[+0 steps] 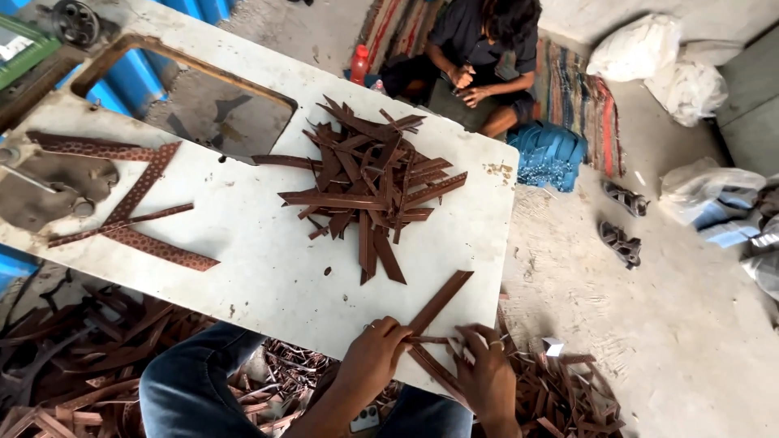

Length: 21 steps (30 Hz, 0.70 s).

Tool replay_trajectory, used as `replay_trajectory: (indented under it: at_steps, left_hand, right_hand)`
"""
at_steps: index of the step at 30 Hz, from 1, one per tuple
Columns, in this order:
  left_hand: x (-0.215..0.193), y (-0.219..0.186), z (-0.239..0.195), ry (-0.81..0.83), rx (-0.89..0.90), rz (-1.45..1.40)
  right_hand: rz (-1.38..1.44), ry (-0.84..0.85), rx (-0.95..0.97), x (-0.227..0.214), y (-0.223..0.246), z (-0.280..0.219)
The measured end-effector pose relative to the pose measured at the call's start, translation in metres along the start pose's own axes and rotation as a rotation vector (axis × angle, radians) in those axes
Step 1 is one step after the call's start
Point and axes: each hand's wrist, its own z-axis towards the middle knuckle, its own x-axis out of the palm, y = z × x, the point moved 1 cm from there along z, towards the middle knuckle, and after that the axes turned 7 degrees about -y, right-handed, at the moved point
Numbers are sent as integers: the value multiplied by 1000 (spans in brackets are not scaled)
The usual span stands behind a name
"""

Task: Trimming the edges of leather strips using a small blade.

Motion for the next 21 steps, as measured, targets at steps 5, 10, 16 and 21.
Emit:
replay_trajectory:
  at_steps: [5,10,16,21]
  left_hand:
    - [12,6,0,118,-57,97]
    - [33,17,-5,39,97,142]
    - [28,-8,7,83,-36,234]
    - [34,6,8,21,-121,140]
  right_hand:
    - [-210,292,112,-2,-12,7]
    - [90,354,148,7,-12,5]
    - [238,298,-34,11,34,2]
    - [330,190,96,8,43,1]
